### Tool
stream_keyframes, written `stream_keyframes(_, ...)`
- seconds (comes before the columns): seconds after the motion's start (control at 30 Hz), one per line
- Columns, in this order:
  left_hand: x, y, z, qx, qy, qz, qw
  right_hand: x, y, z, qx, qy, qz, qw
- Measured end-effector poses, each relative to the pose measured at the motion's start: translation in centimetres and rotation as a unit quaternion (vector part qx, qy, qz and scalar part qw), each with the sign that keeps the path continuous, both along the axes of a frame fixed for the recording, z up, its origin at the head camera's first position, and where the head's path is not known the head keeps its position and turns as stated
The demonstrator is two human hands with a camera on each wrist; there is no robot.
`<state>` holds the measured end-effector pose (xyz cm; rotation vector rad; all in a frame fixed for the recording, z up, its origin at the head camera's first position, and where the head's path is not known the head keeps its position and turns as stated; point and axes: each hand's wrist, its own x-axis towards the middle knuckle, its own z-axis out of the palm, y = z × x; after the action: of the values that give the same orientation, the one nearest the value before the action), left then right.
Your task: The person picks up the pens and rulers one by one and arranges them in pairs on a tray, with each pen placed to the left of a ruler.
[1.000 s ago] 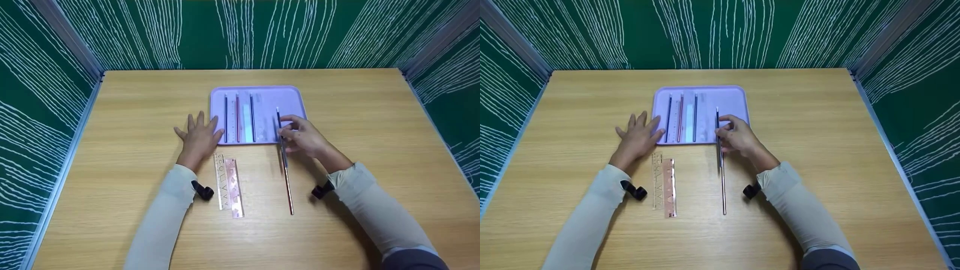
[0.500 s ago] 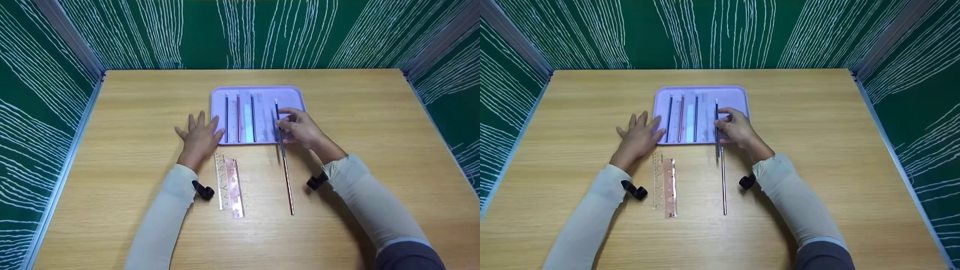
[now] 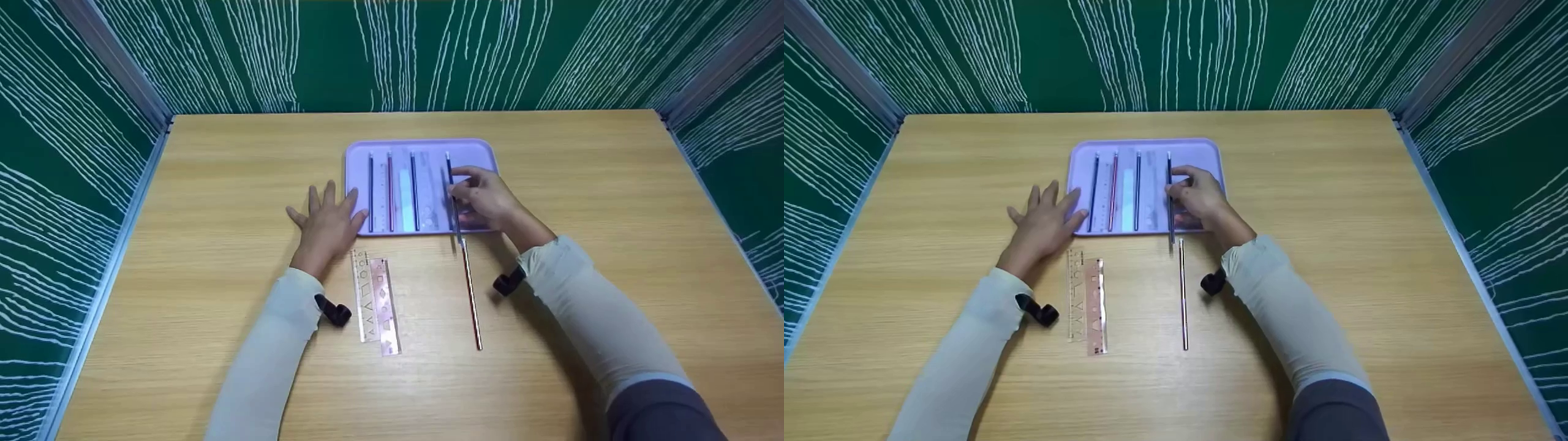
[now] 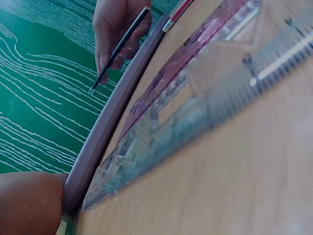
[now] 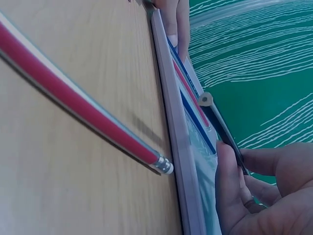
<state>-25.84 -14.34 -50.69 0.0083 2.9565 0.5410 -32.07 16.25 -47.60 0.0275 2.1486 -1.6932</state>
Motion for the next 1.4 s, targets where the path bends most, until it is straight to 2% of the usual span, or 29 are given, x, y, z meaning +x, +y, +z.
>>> stream_keyframes(0.4,0.0,-0.1,0.1,0.000,0.000,-0.003,1.0000,-1.5,-0.5,-0.2,0.025,-0.004,-0.004,1.000)
stream_keyframes(0.67,-0.1,0.0,0.2,0.001,0.001,-0.003,1.0000,-2.5,-1.2,-0.4,0.047,-0.024,-0.019,0.998)
stream_keyframes(0.87,0.0,-0.1,0.3,-0.003,0.007,-0.004,1.0000,-3.1,-1.7,-0.5,0.058,-0.005,-0.020,0.998)
stream_keyframes(1.4,0.1,0.0,0.2,-0.006,0.002,-0.003,1.0000,-3.2,-3.0,-0.1,0.136,0.003,-0.017,0.991)
